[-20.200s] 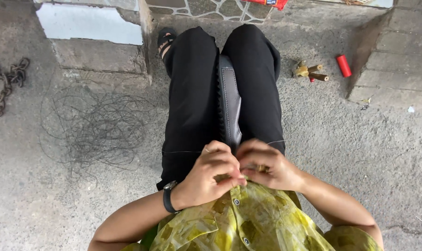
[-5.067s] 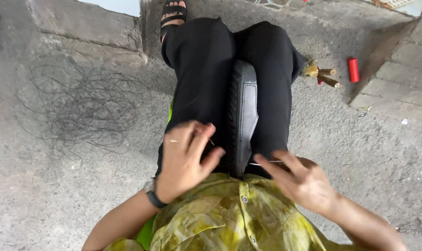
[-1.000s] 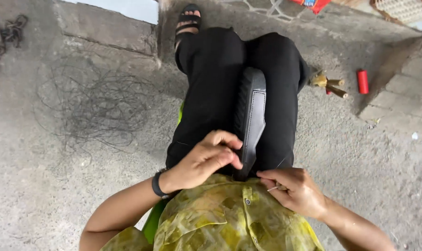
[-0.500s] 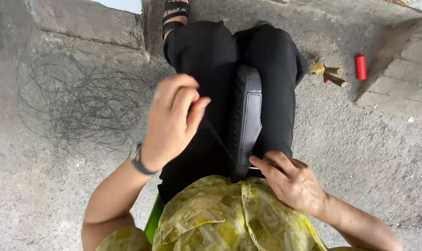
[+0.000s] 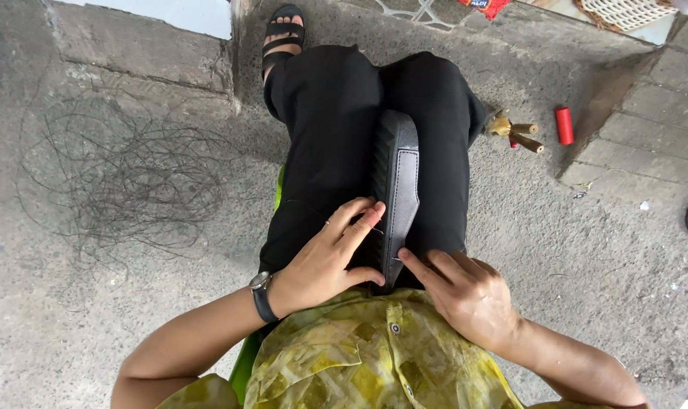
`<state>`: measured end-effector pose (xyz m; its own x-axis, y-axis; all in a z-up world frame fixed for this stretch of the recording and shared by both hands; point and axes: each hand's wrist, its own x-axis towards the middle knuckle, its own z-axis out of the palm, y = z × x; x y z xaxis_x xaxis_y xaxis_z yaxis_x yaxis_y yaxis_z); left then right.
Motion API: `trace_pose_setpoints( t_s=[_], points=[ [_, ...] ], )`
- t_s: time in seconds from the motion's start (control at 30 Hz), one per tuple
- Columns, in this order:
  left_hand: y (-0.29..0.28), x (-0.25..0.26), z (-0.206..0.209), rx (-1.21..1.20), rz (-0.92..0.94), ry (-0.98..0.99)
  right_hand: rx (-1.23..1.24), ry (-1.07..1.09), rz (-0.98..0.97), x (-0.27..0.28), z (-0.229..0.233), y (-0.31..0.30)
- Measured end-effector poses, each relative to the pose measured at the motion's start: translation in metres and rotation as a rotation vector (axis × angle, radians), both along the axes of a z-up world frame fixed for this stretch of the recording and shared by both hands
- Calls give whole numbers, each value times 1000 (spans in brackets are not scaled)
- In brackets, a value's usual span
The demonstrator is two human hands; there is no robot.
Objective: A person is hand-sewing a replacement rubber sole onto a shoe using a needle and heavy thread.
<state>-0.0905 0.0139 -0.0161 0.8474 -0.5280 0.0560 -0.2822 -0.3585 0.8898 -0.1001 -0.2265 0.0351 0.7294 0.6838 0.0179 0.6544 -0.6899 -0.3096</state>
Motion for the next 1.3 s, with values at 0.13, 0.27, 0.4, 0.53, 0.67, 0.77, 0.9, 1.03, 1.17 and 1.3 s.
trace_pose_setpoints(
  t_s=[0.13, 0.27, 0.4, 0.53, 0.67, 0.77, 0.9, 1.03, 1.17, 1.3],
  points=[
    [-3, 0, -10, 28, 8, -38, -132, -52, 21, -2, -2, 0],
    [-9, -3, -26, -21, 48, -107, -6, 57, 45, -6, -24, 11],
    [-10, -6, -24, 35, 54, -147, 123, 138, -32, -7, -32, 14],
    [-10, -17, -15, 232, 119, -227, 134, 280, -57, -10, -27, 0],
    [6, -11, 18, -272, 80, 206, 98, 269, -125, -16, -33, -6],
    [11, -8, 20, -660, -8, 620, 142, 176, -105, -15, -35, -4],
    [-8, -14, -14, -403, 128, 517, 209, -6, -5, -7, -26, 2],
    [-8, -10, 10, -385, 60, 714, -13, 48, 2, -2, -3, -11],
    [-8, -8, 9, -364, 195, 364, -322, -8, 60, 6, 12, -41],
    [-8, -18, 2, -344, 199, 347, -144, 69, 78, 1, 8, -28]
  ],
)
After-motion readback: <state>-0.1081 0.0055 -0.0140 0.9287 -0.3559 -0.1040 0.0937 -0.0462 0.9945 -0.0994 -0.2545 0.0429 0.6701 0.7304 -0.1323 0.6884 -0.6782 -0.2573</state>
